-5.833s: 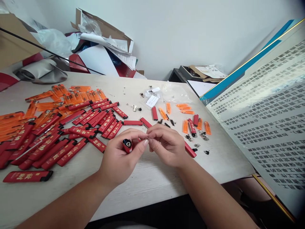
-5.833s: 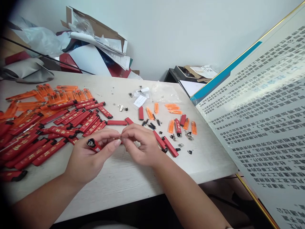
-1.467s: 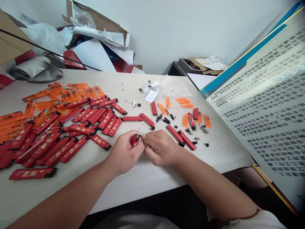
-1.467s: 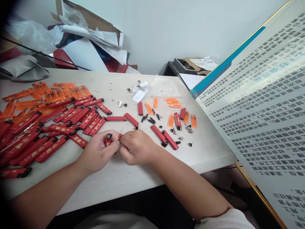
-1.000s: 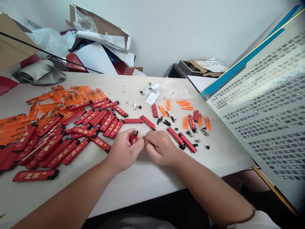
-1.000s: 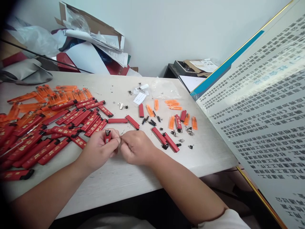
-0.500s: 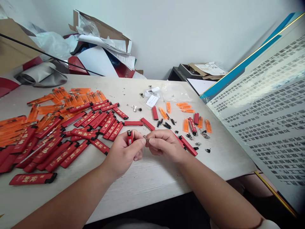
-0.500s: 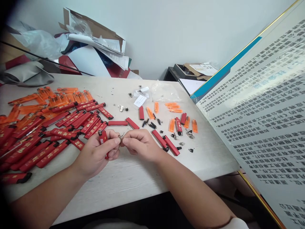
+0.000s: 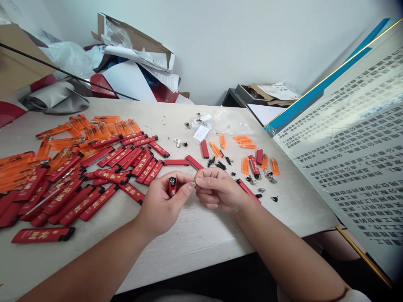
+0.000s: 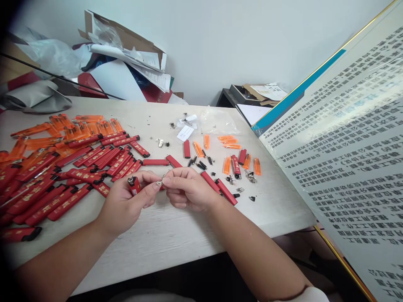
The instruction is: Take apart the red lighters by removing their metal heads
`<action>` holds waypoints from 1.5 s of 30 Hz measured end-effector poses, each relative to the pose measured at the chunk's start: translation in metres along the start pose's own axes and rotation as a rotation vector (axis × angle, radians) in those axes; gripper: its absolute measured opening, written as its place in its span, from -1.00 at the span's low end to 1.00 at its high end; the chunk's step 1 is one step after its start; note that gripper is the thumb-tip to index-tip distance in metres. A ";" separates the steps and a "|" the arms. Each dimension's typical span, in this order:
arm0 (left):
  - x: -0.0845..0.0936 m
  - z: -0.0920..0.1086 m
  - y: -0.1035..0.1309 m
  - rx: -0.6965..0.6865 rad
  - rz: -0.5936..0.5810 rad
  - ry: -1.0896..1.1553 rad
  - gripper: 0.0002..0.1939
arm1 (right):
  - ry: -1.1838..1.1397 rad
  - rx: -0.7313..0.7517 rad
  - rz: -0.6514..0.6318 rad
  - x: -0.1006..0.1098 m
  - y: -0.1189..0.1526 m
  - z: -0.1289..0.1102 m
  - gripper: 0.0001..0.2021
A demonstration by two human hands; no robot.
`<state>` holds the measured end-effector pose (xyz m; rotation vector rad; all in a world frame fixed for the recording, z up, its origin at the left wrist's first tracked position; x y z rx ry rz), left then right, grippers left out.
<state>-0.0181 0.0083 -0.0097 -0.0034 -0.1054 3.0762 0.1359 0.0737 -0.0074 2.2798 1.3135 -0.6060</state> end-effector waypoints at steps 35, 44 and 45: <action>-0.001 0.005 0.004 -0.381 0.114 -0.295 -0.91 | 0.273 0.328 0.074 -0.006 0.001 0.007 -0.77; 0.001 0.005 0.004 -0.477 0.108 -0.392 -0.87 | 0.519 0.442 0.104 -0.003 0.004 0.008 -0.82; 0.001 0.005 0.004 -0.505 0.118 -0.427 -0.86 | 0.586 0.473 0.121 -0.004 0.004 0.007 -0.83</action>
Point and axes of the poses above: each hand's wrist, its own y-axis away from the middle knuckle, its own x-axis out of the back of the hand, z = x × y, the point moved 1 cm from there along -y, towards the middle knuckle, and after that the axes turned 6 degrees about -z, right-handed, at the moved point
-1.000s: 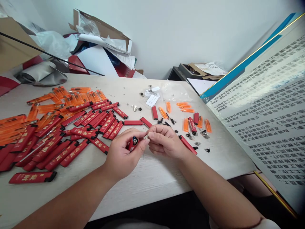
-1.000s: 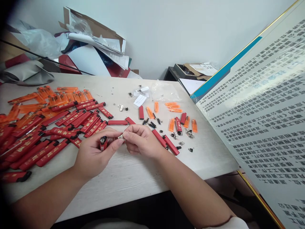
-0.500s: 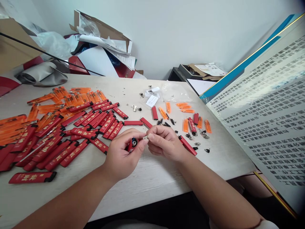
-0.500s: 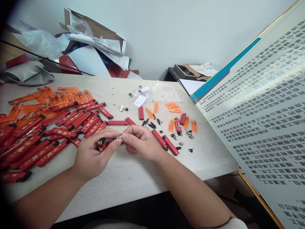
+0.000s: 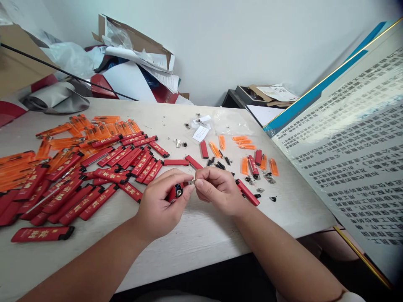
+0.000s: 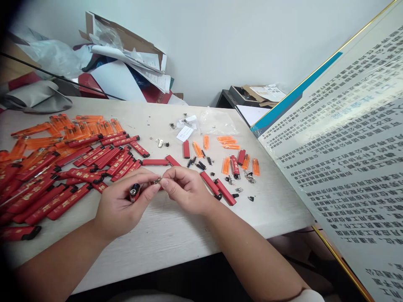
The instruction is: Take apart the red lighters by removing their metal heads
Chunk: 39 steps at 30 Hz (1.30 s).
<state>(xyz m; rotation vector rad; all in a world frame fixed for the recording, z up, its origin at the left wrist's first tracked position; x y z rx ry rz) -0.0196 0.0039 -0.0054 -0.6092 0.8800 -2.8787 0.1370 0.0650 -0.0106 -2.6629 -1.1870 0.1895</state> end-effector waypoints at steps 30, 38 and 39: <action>0.009 -0.006 0.000 -0.158 -0.168 -0.061 -0.59 | 0.726 0.427 -0.069 0.000 -0.002 -0.008 -0.89; 0.009 -0.005 -0.001 -0.144 -0.198 -0.050 -0.61 | 0.713 0.477 -0.058 -0.001 -0.003 -0.007 -0.89; 0.009 -0.005 -0.001 -0.144 -0.198 -0.048 -0.62 | 0.712 0.479 -0.059 -0.001 -0.003 -0.007 -0.89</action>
Point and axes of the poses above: each hand's wrist, its own y-axis away from the middle knuckle, its own x-axis out of the back of the hand, z = x × y, the point moved 1 cm from there along -y, towards the middle knuckle, and after that the axes turned 6 degrees about -z, right-handed, at the moved point
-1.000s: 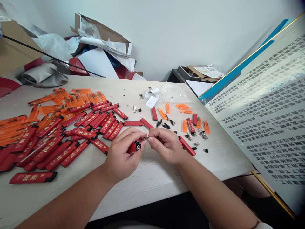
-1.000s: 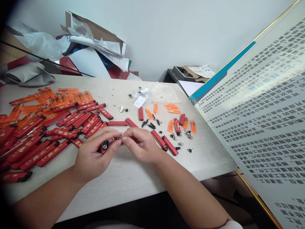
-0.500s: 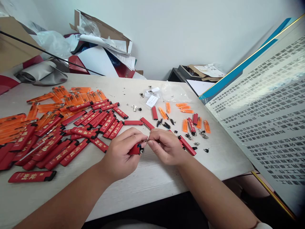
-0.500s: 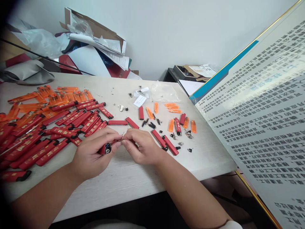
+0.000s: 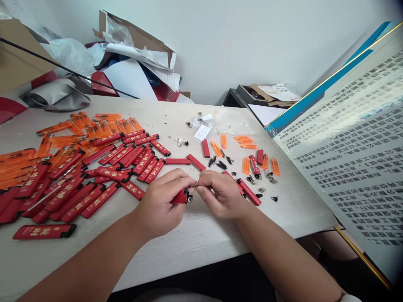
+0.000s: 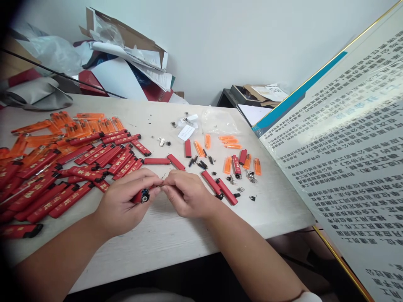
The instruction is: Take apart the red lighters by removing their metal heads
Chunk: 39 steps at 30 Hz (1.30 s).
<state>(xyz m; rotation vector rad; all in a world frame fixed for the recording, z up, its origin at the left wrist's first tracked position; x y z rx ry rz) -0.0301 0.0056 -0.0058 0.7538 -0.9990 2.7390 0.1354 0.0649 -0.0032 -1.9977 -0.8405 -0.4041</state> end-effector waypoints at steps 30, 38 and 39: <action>-0.007 0.003 0.000 0.460 0.094 0.496 -0.84 | 0.425 0.194 0.097 0.009 0.009 0.009 -0.71; -0.008 -0.004 0.001 0.632 0.077 0.819 -0.76 | 0.271 0.148 0.138 0.008 0.006 0.009 -0.76; -0.009 -0.003 0.000 0.648 0.077 0.847 -0.75 | 0.217 0.133 0.141 0.007 0.005 0.008 -0.79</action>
Point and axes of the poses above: each hand's wrist, its own y-axis away from the middle knuckle, its own x-axis out of the back of the hand, z = x × y, the point moved 1 cm from there along -y, towards the middle knuckle, and after that the axes turned 6 degrees about -z, right-handed, at the moved point
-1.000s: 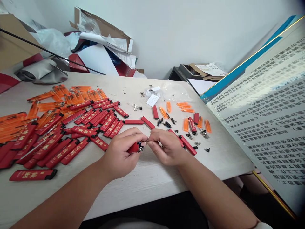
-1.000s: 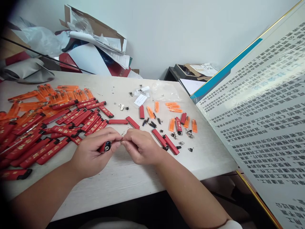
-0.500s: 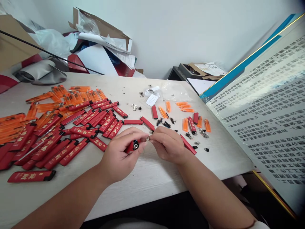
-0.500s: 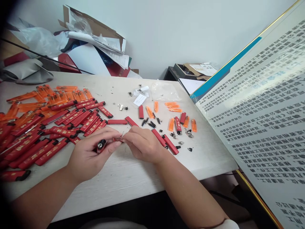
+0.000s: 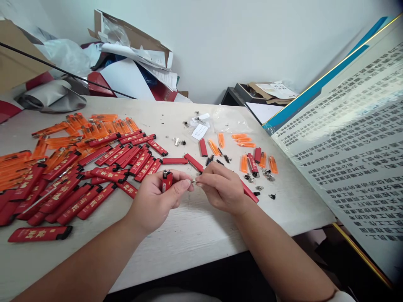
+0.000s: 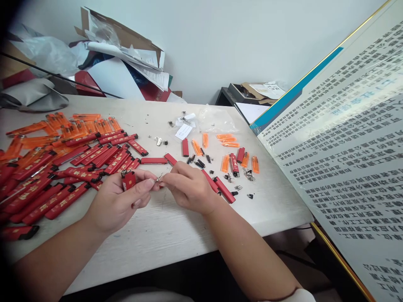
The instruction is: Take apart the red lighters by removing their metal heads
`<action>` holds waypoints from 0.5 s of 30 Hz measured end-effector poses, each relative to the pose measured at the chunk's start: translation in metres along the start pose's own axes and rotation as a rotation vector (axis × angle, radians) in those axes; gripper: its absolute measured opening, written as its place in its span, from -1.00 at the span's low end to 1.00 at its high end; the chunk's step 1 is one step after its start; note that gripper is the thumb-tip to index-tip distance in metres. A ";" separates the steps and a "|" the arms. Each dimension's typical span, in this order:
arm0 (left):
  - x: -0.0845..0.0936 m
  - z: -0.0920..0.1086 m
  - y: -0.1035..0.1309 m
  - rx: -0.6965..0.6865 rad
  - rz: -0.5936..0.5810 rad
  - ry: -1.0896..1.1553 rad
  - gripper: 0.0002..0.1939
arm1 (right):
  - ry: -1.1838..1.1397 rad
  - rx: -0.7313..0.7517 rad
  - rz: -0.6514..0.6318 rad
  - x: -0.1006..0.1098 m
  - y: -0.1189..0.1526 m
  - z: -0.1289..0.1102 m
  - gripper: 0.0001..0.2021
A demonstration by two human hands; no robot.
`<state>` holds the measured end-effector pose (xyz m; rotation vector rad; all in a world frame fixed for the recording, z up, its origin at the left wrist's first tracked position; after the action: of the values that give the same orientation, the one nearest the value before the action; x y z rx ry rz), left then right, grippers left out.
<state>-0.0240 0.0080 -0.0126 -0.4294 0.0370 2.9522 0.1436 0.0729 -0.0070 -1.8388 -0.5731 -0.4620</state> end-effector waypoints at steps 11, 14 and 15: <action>-0.007 0.002 0.000 -0.078 0.063 -0.200 -0.80 | -0.236 -0.200 0.022 -0.002 -0.012 -0.011 -0.89; -0.009 0.005 0.003 -0.226 0.065 -0.430 -0.82 | -0.281 -0.234 0.026 -0.001 -0.011 -0.012 -0.91; -0.009 0.006 0.003 -0.270 0.072 -0.483 -0.83 | -0.296 -0.238 0.028 -0.001 -0.010 -0.012 -0.92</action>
<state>-0.0174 0.0034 -0.0041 0.2690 -0.4123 3.0530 0.1359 0.0645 0.0040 -2.1595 -0.7146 -0.2473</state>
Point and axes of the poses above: each hand's wrist, its own y-axis away from the middle knuckle, its own x-axis out of the back of the hand, z = x × y, the point moved 1 cm from there along -y, towards the middle knuckle, and after that the axes turned 6 degrees about -z, right-handed, at the moved point
